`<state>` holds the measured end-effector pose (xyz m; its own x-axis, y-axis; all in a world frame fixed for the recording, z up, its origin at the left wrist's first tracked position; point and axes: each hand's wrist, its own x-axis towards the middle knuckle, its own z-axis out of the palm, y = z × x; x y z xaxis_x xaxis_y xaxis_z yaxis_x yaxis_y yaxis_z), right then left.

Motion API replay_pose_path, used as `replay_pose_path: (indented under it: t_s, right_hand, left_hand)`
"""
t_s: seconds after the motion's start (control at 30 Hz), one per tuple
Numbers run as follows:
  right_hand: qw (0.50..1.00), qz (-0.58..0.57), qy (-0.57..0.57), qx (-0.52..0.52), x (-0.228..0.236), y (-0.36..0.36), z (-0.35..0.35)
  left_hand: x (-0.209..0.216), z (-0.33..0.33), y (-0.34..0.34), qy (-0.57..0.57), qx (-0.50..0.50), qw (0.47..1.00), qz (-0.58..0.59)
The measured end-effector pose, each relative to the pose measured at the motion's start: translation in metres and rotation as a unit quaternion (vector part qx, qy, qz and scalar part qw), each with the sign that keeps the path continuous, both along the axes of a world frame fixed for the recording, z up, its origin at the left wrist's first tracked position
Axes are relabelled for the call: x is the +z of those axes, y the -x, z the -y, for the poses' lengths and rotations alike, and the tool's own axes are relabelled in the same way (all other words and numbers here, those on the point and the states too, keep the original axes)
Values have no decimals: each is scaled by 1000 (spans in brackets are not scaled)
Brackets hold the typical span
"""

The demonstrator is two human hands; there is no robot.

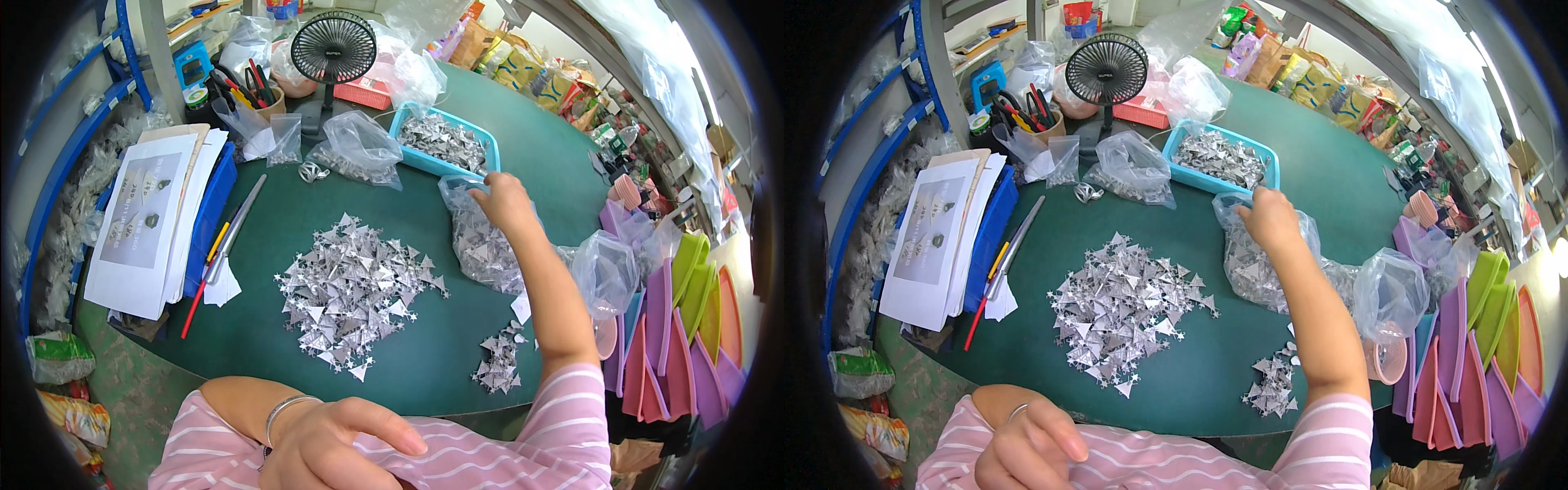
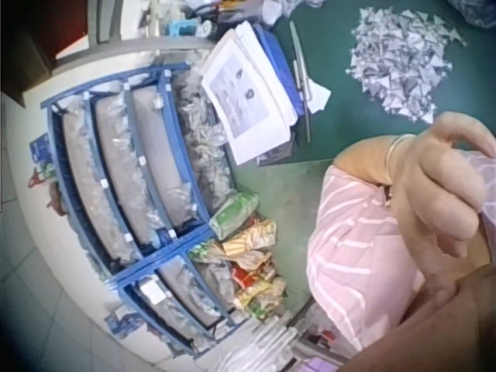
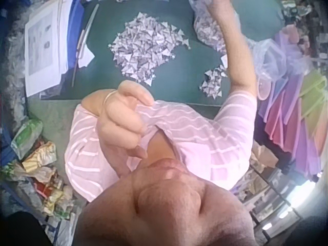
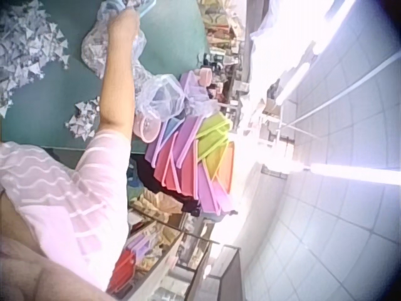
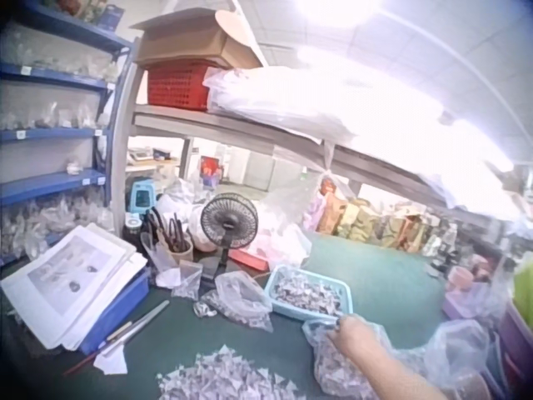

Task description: The person sorts small star-shaped silver metal ornaments by hand from a large pile on a green table, picking them up one by one and placing them into smaller groups and into a plastic bag.

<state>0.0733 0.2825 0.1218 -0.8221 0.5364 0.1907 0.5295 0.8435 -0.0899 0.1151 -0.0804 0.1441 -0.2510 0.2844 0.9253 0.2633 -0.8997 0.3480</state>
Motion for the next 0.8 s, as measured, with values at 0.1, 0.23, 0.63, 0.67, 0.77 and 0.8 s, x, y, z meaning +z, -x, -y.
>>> replay_pose_path:
  t_s: [0.1, 0.23, 0.63, 0.67, 0.77, 0.8]
  right_hand:
    - [979, 201, -26, -20, -12, 8, -7]
    - [974, 222, -49, -5, -33, 0, -23]
    - [969, -230, 87, -3, 64, -102, -16]
    - [953, -270, 135, -5, 64, -110, -9]
    - [949, -231, 210, 38, 44, -128, 21]
    - [952, -196, 228, 61, 38, -129, 27]
  left_hand:
    - [1, 4, -2, 6, 2, 1000, 8]
    - [2, 6, -1, 12, 25, 1000, 6]
    - [-13, 12, 16, 14, 51, 998, -43]
    - [-19, 16, 14, 16, 52, 998, -33]
    - [-19, 6, 4, 14, 67, 998, 2]
    - [-12, -1, 2, 9, 74, 997, -2]
